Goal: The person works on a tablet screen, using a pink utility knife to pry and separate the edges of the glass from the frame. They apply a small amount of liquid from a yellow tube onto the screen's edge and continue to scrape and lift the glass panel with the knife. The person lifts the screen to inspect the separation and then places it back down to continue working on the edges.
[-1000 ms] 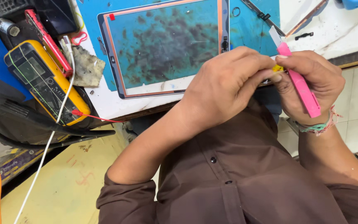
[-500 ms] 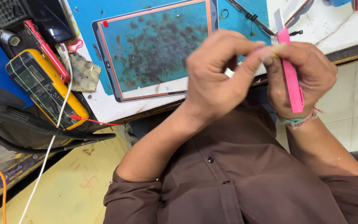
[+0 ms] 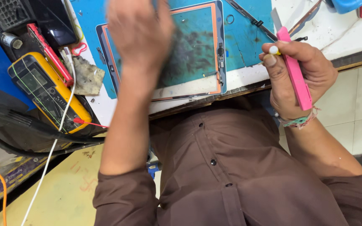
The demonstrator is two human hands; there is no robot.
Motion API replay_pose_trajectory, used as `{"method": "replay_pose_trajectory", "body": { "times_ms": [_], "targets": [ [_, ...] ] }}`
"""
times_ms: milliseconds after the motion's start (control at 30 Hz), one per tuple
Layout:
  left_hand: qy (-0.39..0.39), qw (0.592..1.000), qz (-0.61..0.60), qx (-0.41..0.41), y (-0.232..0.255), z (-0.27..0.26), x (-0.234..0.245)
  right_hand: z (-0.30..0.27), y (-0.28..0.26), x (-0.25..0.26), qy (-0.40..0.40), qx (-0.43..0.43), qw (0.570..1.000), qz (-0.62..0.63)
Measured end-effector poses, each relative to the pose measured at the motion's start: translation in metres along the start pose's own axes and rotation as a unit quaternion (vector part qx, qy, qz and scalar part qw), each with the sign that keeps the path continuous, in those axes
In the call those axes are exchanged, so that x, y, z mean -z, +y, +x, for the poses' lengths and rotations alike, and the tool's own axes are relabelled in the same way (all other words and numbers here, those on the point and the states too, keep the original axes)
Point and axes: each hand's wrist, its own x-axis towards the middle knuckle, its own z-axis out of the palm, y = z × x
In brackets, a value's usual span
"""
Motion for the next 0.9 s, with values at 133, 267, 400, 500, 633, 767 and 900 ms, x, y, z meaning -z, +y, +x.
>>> {"method": "replay_pose_trajectory", "body": {
  "times_ms": [133,267,400,500,633,767,900],
  "targets": [
    [-0.205,0.839,-0.448,0.230,0.068,0.003,0.066,-0.007,0.012,0.004,0.016,0.029,0.999,-0.021],
    [-0.215,0.753,-0.536,0.315,0.115,0.017,0.098,-0.013,0.021,0.007,0.034,0.114,0.984,-0.135],
    [-0.280,0.739,-0.529,0.309,0.139,0.024,0.112,0.002,0.026,0.014,-0.001,0.279,0.929,-0.244],
    [-0.343,0.735,-0.507,0.292,0.145,0.027,0.111,0.010,0.029,0.012,0.015,0.338,0.906,-0.255],
    [-0.428,0.660,-0.522,0.331,0.148,0.028,0.109,0.010,0.028,0.017,0.024,0.350,0.898,-0.267],
    [-0.443,0.569,-0.566,0.400,0.154,0.027,0.108,0.010,0.029,0.021,0.036,0.364,0.887,-0.281],
    [-0.423,0.519,-0.606,0.430,0.158,0.018,0.105,0.009,0.026,0.029,-0.011,0.391,0.861,-0.325]
  ]
}}
